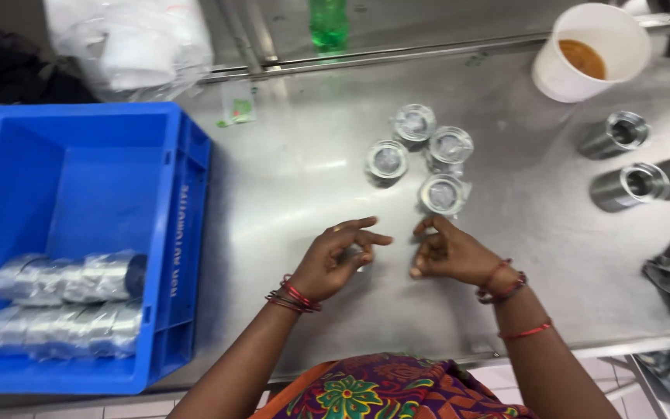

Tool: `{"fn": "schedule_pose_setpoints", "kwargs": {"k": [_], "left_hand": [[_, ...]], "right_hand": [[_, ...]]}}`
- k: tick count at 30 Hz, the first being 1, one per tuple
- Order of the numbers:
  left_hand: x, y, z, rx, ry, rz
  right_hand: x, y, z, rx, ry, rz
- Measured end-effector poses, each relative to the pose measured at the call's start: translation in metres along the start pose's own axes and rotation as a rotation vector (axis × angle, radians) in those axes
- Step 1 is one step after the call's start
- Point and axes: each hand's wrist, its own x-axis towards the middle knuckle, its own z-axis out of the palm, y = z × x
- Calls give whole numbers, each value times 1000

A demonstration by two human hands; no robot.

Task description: The person picks up individual small metal cylinders from a table, places each one into a small plastic bag, and then places the bagged items into a blue plastic crate.

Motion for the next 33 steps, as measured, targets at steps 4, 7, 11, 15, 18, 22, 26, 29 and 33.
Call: {"fn": "schedule_pose_setpoints", "kwargs": {"k": [4, 7, 11, 15, 18, 22, 26, 29, 33], "left_hand": [[8, 49, -21, 120, 14, 255], [3, 51, -24, 201, 145, 91], [-12, 17, -5, -21, 217, -116], [-11, -11, 8, 224, 226, -118], [5, -40, 16, 451, 222, -147], [26, -67, 24, 604, 92, -202], [30, -50, 60, 521, -12, -54], [21, -15, 64, 105, 164, -60], [1, 4, 47, 26, 202, -139]], "right_hand": [[1, -36, 40, -68, -162, -334], [6, -50, 84, -365, 290, -1041], [21, -27, 101, -367, 532, -581], [31, -12, 84, -346, 571, -492], [38, -3, 69, -389, 510, -649], [26, -8, 43, 47, -85, -600], [5, 11, 23, -23, 246, -101], [-12, -5, 0, -355, 602, -555], [-8, -22, -26, -575, 1062, -546]]}}
